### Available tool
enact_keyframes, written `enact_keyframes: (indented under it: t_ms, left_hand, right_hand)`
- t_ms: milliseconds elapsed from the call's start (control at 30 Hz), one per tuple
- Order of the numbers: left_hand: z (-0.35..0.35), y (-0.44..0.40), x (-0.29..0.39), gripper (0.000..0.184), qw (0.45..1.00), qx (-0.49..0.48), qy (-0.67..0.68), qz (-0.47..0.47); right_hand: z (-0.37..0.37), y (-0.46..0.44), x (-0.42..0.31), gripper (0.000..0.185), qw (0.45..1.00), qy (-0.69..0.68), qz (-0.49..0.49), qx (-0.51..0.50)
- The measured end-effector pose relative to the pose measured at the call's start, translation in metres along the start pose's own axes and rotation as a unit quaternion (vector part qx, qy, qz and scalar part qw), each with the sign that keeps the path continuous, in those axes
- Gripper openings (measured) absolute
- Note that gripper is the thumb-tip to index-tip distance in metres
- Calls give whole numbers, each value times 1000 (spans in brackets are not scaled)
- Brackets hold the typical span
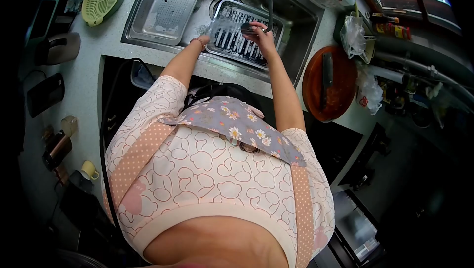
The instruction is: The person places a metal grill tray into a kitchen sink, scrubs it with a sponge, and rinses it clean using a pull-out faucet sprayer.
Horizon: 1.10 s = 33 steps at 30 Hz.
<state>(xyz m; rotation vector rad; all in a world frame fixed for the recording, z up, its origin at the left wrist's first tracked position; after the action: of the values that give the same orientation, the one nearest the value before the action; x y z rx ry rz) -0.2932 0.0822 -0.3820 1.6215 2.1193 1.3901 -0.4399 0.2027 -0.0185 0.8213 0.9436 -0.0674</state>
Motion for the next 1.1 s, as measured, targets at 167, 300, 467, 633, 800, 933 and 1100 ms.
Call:
enact_keyframes:
  t_ms: [167, 300, 467, 633, 800, 933, 1100]
  left_hand:
    - [1, 2, -1, 19, 1000, 2, 1, -3]
    - [4, 3, -3, 19, 1000, 6, 4, -6]
    - [4, 4, -4, 20, 1000, 10, 4, -9]
    - [6, 4, -7, 21, 1000, 11, 2, -10]
    - [6, 2, -9, 22, 1000, 11, -4, -10]
    - [8, 0, -10, 23, 1000, 10, -9, -9]
    - [12, -9, -23, 24, 1000, 13, -21, -8]
  right_hand:
    - [-61, 10, -25, 19, 977, 157, -46, 138]
    - [-79, 20, -26, 20, 963, 225, 14, 149]
    - [-66, 30, -19, 19, 966, 206, 60, 146]
    - [-63, 22, -5, 20, 968, 196, 68, 139]
    - [-68, 30, -15, 20, 950, 249, 56, 179]
    - [-77, 32, -24, 21, 938, 286, 43, 191]
    - [-78, 33, -24, 21, 942, 273, 39, 191]
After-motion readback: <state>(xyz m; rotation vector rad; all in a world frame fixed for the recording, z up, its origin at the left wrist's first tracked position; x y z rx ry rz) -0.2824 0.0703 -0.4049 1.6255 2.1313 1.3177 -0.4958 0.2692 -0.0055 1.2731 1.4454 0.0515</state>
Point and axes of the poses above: each hand's wrist, its own y-axis away from the middle knuckle, its own z-axis out of the palm, x = y × z, the point moved 10 cm from there along -y, towards the middle knuckle, and after that the axes turned 11 degrees about z, right-handed, at the moved point
